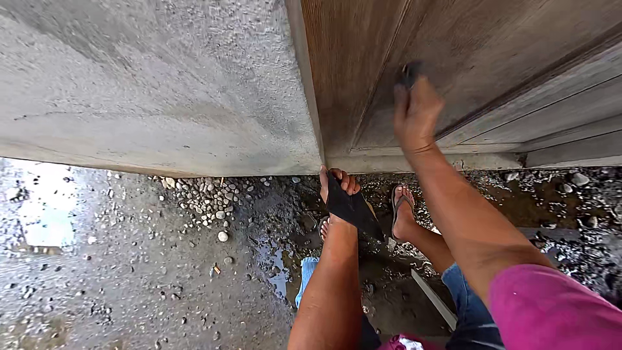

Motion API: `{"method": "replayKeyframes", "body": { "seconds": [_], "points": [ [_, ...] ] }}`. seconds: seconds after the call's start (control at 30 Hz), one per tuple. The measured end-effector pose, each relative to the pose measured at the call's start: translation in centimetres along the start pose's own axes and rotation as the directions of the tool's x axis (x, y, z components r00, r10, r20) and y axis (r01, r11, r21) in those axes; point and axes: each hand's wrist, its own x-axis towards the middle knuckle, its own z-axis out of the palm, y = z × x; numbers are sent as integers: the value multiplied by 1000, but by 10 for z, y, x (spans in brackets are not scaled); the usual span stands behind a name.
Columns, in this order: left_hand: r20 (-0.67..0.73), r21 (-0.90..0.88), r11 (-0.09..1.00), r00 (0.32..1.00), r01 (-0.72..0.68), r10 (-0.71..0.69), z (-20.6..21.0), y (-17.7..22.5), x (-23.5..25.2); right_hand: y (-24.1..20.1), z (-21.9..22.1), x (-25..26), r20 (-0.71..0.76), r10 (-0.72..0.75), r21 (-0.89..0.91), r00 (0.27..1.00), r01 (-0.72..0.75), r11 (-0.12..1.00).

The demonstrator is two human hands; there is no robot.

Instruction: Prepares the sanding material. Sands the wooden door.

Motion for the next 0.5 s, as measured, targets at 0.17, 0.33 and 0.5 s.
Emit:
{"method": "replayKeyframes", "body": {
  "seconds": [0.17,0.33,0.5],
  "points": [
    [-104,19,1000,995,-8,10,0,-6,-2,31,36,-64,670,598,-352,440,-521,778],
    [-70,-22,1000,997,16,-17,1,-1,-4,-33,-43,1,187,201,42,962,-212,976],
    [-20,23,999,999,25,-25,3,4,-2,-58,-41,65,-76,-38,14,996,39,999]
  ]
}}
